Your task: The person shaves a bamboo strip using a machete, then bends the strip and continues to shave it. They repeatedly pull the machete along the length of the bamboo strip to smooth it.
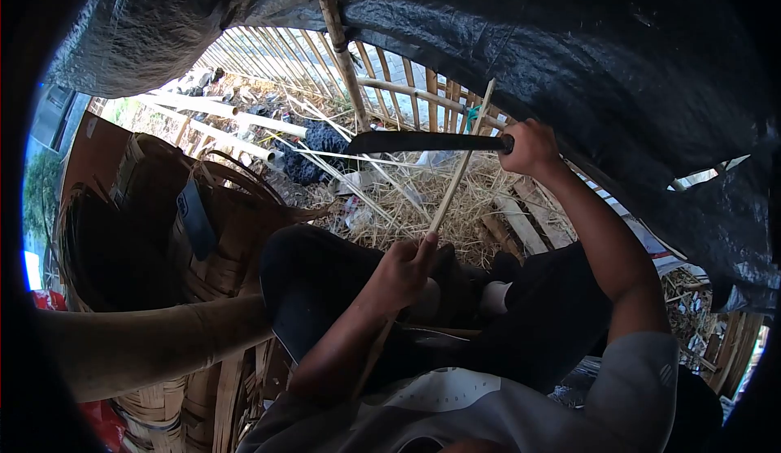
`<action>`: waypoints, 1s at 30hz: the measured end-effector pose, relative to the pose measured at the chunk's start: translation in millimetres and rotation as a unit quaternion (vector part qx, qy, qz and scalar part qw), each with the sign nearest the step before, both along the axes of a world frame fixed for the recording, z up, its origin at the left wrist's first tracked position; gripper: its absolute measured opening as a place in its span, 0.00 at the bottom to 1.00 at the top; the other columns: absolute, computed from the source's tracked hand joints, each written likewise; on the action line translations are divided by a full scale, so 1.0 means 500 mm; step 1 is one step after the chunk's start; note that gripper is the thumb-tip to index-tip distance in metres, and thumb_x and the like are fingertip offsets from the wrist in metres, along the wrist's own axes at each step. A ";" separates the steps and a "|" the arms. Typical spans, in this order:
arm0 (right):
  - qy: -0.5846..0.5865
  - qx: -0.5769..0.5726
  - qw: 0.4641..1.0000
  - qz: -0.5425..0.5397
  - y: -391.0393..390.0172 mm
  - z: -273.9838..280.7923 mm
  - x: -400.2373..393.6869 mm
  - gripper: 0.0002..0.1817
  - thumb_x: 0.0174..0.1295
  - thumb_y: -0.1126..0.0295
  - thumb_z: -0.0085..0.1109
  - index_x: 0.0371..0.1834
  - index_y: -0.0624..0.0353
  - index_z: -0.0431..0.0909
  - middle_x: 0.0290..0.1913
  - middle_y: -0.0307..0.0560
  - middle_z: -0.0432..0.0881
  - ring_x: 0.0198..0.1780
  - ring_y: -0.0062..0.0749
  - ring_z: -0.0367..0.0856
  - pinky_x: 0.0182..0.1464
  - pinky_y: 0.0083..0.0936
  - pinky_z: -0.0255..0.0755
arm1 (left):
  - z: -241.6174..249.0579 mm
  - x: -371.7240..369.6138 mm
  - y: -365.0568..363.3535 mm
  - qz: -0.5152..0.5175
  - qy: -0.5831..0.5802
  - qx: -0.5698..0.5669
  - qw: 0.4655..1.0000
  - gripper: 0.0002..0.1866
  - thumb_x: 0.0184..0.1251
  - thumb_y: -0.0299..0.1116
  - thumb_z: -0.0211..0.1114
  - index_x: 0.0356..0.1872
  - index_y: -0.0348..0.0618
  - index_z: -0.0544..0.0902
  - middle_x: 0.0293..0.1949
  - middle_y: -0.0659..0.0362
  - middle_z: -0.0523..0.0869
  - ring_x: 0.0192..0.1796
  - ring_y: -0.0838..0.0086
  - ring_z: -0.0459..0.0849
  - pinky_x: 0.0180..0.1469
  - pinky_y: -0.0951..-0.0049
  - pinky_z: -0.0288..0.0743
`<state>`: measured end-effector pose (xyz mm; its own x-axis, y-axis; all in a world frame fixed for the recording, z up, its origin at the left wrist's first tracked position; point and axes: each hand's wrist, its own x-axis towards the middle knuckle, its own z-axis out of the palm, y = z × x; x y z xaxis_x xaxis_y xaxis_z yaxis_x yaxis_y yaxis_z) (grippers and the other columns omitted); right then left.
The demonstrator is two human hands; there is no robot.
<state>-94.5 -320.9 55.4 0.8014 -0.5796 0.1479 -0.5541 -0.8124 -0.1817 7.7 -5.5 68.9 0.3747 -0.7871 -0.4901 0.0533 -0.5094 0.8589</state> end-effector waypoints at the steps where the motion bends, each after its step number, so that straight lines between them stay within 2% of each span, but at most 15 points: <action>1: 0.019 0.026 0.997 -0.074 -0.019 0.011 0.004 0.11 0.43 0.64 0.64 0.30 0.54 0.88 0.30 0.56 0.86 0.39 0.55 0.87 0.47 0.43 0.81 | 0.012 0.001 0.001 -0.009 0.001 0.002 1.000 0.25 0.81 0.49 0.52 0.24 0.44 0.77 0.19 0.72 0.70 0.20 0.88 0.68 0.19 0.79 0.60; 4: 0.027 0.063 0.973 -0.219 -0.091 0.003 -0.013 0.14 0.46 0.62 0.64 0.35 0.56 0.88 0.35 0.60 0.87 0.44 0.53 0.87 0.50 0.42 0.80 | -0.003 -0.007 0.002 0.002 0.031 0.002 1.000 0.25 0.81 0.49 0.51 0.25 0.44 0.77 0.19 0.71 0.71 0.20 0.87 0.69 0.19 0.79 0.60; 7: -0.023 0.098 0.986 -0.133 -0.063 0.013 -0.021 0.14 0.47 0.62 0.65 0.36 0.56 0.88 0.36 0.61 0.86 0.44 0.53 0.86 0.49 0.43 0.80 | 0.005 -0.006 -0.014 0.037 0.177 0.010 0.984 0.25 0.82 0.51 0.48 0.27 0.46 0.77 0.18 0.71 0.70 0.17 0.86 0.69 0.19 0.80 0.61; 8: 0.006 0.123 0.987 -0.104 -0.045 0.021 -0.008 0.12 0.48 0.62 0.65 0.31 0.57 0.86 0.32 0.59 0.86 0.41 0.55 0.86 0.46 0.45 0.79 | -0.017 0.000 -0.010 0.037 0.188 -0.023 0.981 0.25 0.82 0.51 0.48 0.28 0.46 0.77 0.19 0.71 0.71 0.17 0.86 0.70 0.18 0.81 0.62; 9: -0.042 0.109 0.992 -0.045 -0.020 0.015 0.003 0.11 0.47 0.62 0.66 0.28 0.58 0.85 0.29 0.57 0.85 0.39 0.55 0.86 0.45 0.46 0.78 | -0.059 0.010 0.000 0.036 0.199 -0.057 0.978 0.24 0.82 0.52 0.47 0.28 0.47 0.77 0.19 0.71 0.71 0.17 0.85 0.71 0.18 0.81 0.62; 11: -0.079 0.089 0.992 0.041 0.031 0.016 0.020 0.10 0.47 0.62 0.66 0.23 0.58 0.82 0.24 0.53 0.83 0.35 0.54 0.85 0.43 0.47 0.78 | 0.002 0.011 0.012 -0.018 0.060 -0.048 0.997 0.24 0.83 0.54 0.45 0.31 0.48 0.75 0.22 0.70 0.71 0.18 0.85 0.72 0.18 0.81 0.64; 12: -0.069 0.083 0.992 0.067 0.052 0.032 0.024 0.10 0.46 0.62 0.66 0.20 0.57 0.81 0.22 0.52 0.82 0.33 0.53 0.85 0.42 0.47 0.78 | 0.018 0.013 0.021 -0.011 0.116 -0.037 0.992 0.24 0.83 0.54 0.44 0.30 0.47 0.75 0.22 0.70 0.71 0.18 0.85 0.72 0.18 0.81 0.64; 14: -0.003 0.055 0.998 0.029 0.060 0.033 0.028 0.09 0.44 0.62 0.66 0.22 0.57 0.83 0.23 0.54 0.82 0.33 0.54 0.85 0.43 0.45 0.79 | 0.027 0.011 0.049 0.004 0.233 -0.011 0.973 0.25 0.83 0.54 0.44 0.30 0.47 0.74 0.21 0.70 0.71 0.18 0.85 0.71 0.18 0.81 0.64; 16: 0.055 0.031 0.997 -0.033 0.053 0.024 0.034 0.10 0.43 0.63 0.66 0.22 0.58 0.83 0.26 0.55 0.82 0.36 0.55 0.84 0.44 0.44 0.78 | 0.008 -0.011 0.061 -0.011 0.195 -0.007 0.981 0.27 0.82 0.57 0.43 0.29 0.46 0.73 0.20 0.70 0.71 0.17 0.84 0.71 0.17 0.80 0.63; 17: 0.078 0.049 0.993 -0.075 0.041 0.027 0.040 0.14 0.42 0.61 0.66 0.27 0.59 0.85 0.33 0.57 0.85 0.40 0.53 0.85 0.49 0.44 0.79 | 0.009 -0.022 0.069 -0.027 0.182 0.011 0.983 0.28 0.81 0.58 0.43 0.29 0.46 0.73 0.20 0.70 0.71 0.17 0.84 0.70 0.17 0.80 0.62; 21: 0.056 0.045 0.990 -0.122 0.003 0.044 0.048 0.19 0.45 0.62 0.63 0.39 0.61 0.87 0.40 0.62 0.87 0.46 0.54 0.87 0.51 0.45 0.80 | 0.016 -0.036 0.062 -0.020 0.167 0.006 0.986 0.29 0.80 0.60 0.43 0.29 0.45 0.74 0.20 0.69 0.72 0.15 0.83 0.70 0.17 0.79 0.63; 24: 0.066 0.124 0.977 -0.158 0.013 0.064 0.051 0.19 0.45 0.62 0.63 0.39 0.60 0.87 0.39 0.59 0.87 0.45 0.53 0.87 0.51 0.44 0.80 | 0.039 -0.023 0.046 0.020 0.155 0.011 0.988 0.29 0.81 0.58 0.44 0.28 0.45 0.75 0.19 0.68 0.72 0.16 0.83 0.70 0.17 0.80 0.62; 27: 0.003 0.084 0.994 -0.065 0.067 0.070 0.034 0.12 0.44 0.62 0.67 0.24 0.60 0.83 0.27 0.55 0.84 0.36 0.53 0.86 0.42 0.44 0.78 | -0.012 -0.005 0.026 0.038 0.102 -0.011 0.994 0.28 0.81 0.57 0.46 0.28 0.44 0.76 0.18 0.68 0.72 0.16 0.83 0.70 0.17 0.80 0.62; 29: -0.021 0.067 0.997 -0.032 0.085 0.052 0.024 0.11 0.43 0.63 0.66 0.21 0.60 0.81 0.24 0.54 0.82 0.32 0.53 0.84 0.39 0.44 0.77 | -0.012 -0.003 0.007 0.050 0.055 0.018 0.997 0.26 0.81 0.55 0.49 0.31 0.43 0.78 0.17 0.68 0.72 0.15 0.83 0.71 0.16 0.80 0.61; 30: -0.035 0.059 0.998 -0.014 0.091 0.050 0.025 0.10 0.43 0.64 0.66 0.20 0.59 0.81 0.22 0.54 0.81 0.30 0.53 0.84 0.37 0.44 0.77 | -0.012 0.002 0.005 0.065 0.102 0.004 0.993 0.26 0.81 0.54 0.49 0.32 0.43 0.78 0.17 0.67 0.72 0.15 0.82 0.72 0.16 0.80 0.61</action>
<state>-82.0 -275.4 80.5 0.7750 -0.6181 0.1317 -0.5589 -0.7676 -0.3137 8.9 -3.1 62.8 0.3648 -0.7344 -0.5723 0.2905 -0.4942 0.8193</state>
